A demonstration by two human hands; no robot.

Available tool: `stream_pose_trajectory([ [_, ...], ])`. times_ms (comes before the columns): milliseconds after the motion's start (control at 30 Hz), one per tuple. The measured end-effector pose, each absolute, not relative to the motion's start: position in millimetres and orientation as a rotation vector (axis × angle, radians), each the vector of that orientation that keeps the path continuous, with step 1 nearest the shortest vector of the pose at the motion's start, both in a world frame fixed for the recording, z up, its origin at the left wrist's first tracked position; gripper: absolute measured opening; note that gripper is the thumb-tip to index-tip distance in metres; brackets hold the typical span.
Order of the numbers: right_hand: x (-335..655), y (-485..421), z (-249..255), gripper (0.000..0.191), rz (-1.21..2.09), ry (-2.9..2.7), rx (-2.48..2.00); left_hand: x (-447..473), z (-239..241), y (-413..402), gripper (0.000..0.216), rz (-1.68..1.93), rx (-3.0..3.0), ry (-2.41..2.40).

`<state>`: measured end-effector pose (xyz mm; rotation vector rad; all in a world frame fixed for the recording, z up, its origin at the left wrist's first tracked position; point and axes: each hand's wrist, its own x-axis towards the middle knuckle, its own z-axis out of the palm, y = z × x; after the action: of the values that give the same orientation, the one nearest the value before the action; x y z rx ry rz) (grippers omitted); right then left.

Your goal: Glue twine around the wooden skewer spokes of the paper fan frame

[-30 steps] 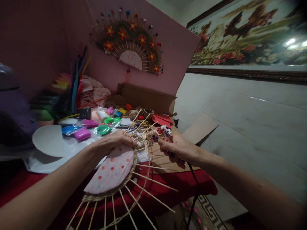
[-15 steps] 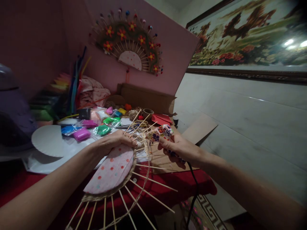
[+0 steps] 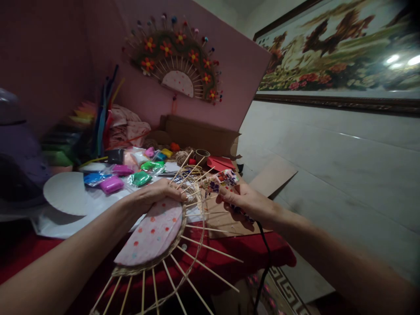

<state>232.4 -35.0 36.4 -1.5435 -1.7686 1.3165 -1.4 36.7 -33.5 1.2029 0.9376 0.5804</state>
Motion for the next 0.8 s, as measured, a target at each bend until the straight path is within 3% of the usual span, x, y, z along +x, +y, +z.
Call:
stream_pose_trajectory([
  [800,233.3,-35.4,35.2,0.053,1.342,-1.740,-1.533,-0.2,-33.1,36.2,0.015,0.599,1.221,0.936],
])
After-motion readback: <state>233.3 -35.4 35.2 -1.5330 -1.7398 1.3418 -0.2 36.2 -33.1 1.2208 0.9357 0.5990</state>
